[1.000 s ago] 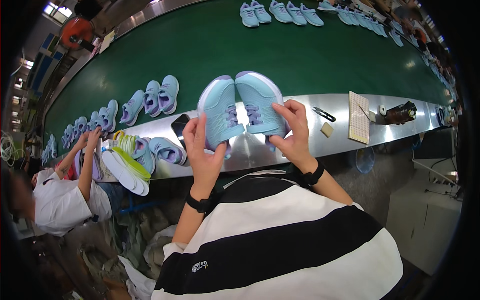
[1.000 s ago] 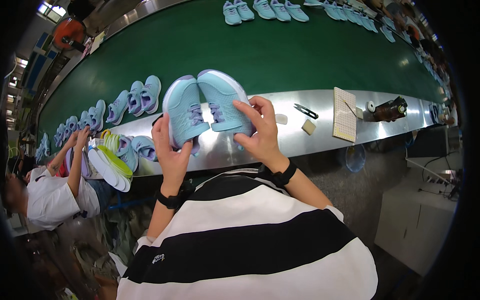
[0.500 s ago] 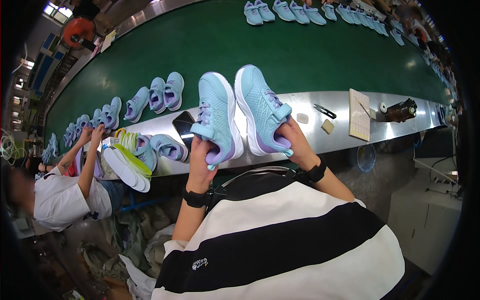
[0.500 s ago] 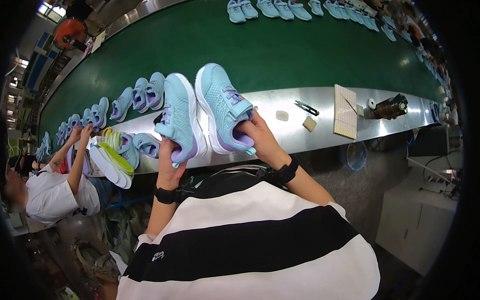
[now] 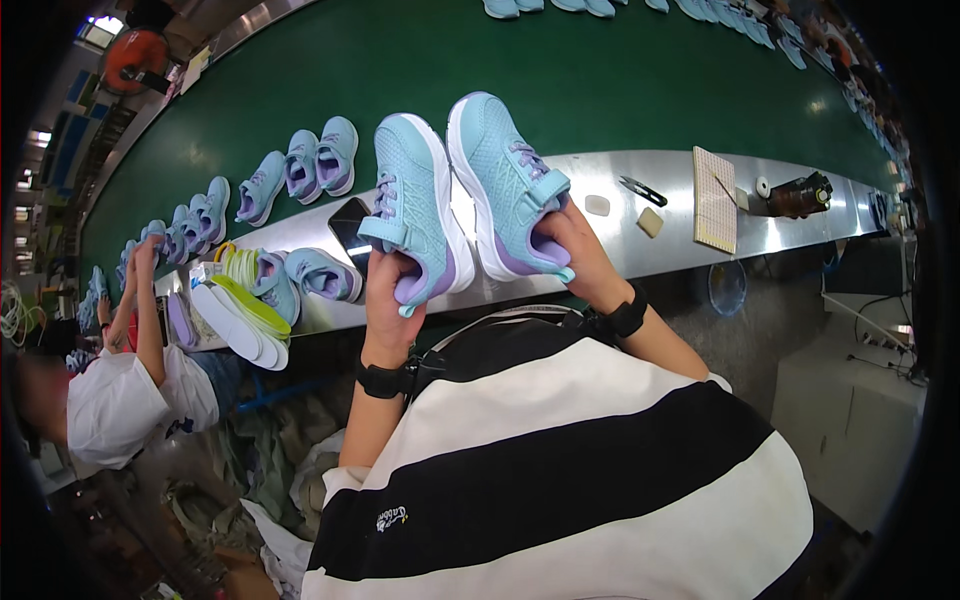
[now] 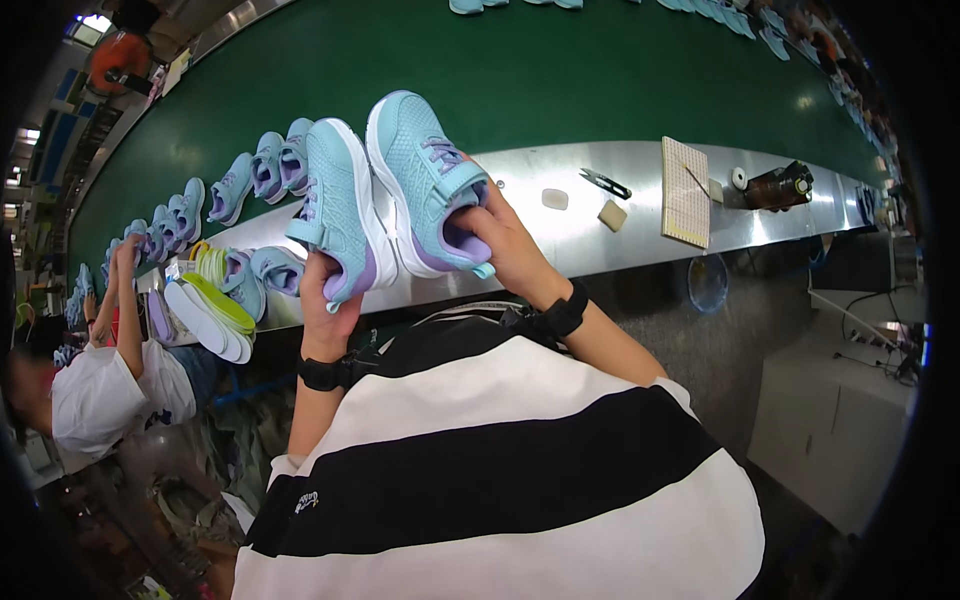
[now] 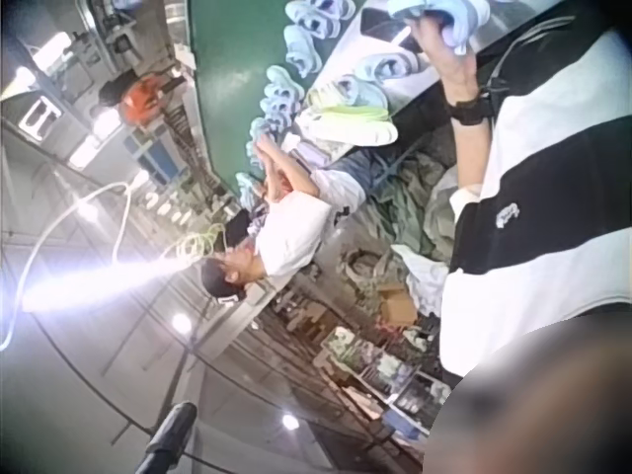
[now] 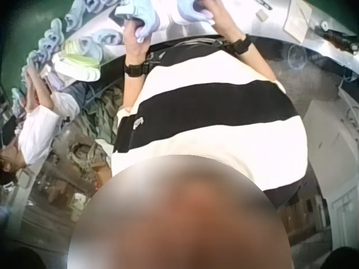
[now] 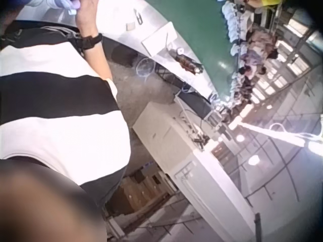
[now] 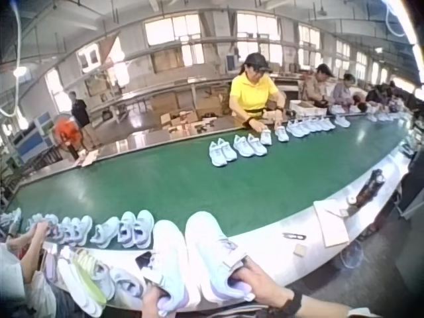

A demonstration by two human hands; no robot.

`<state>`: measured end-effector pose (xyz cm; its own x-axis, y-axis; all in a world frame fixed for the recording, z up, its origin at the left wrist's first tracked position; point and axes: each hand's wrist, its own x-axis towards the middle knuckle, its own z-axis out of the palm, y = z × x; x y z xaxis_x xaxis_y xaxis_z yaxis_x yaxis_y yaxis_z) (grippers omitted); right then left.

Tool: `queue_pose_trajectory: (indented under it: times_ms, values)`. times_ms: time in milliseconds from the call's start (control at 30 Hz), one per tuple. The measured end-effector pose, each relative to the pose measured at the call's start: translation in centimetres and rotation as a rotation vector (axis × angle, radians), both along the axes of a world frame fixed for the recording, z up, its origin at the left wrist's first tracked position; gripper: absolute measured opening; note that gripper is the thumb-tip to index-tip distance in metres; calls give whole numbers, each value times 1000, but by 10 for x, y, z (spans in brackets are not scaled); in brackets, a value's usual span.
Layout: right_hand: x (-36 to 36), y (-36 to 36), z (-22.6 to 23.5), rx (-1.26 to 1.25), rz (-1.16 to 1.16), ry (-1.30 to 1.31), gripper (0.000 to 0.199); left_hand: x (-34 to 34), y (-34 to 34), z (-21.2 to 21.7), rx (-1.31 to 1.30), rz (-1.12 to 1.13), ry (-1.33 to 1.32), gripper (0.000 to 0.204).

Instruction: The person picks up pairs of light blue sneakers from a conveyor belt, inspects them by turning them over and checking the interior, and places them back on the belt. The person repeats this process for multiple pairs throughout the clip.

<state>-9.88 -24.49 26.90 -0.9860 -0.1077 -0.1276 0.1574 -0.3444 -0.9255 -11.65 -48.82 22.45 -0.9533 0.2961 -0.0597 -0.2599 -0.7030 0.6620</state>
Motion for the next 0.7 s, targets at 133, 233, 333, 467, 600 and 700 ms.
queue_pose_trajectory:
  times_ms: [133,233,333,467,600,700]
  values:
    - [-8,4,-25,37,-30,57,66,-2,5,-6,-113,75,-9,35]
    - [-17,4,-62,419,-58,105,64,-9,9,-36,-442,112,100,44]
    - [-26,3,-99,1269,17,136,63,-23,14,-88,-1280,120,306,58]
    - [-42,3,-114,1324,19,762,54,-25,11,-128,-1218,-17,184,57]
    - [-82,-9,-94,1466,630,1513,17,-31,-2,-117,-793,-101,24,49]
    - [-119,-25,-77,1559,691,1569,6,-43,-20,-94,-1154,10,297,44]
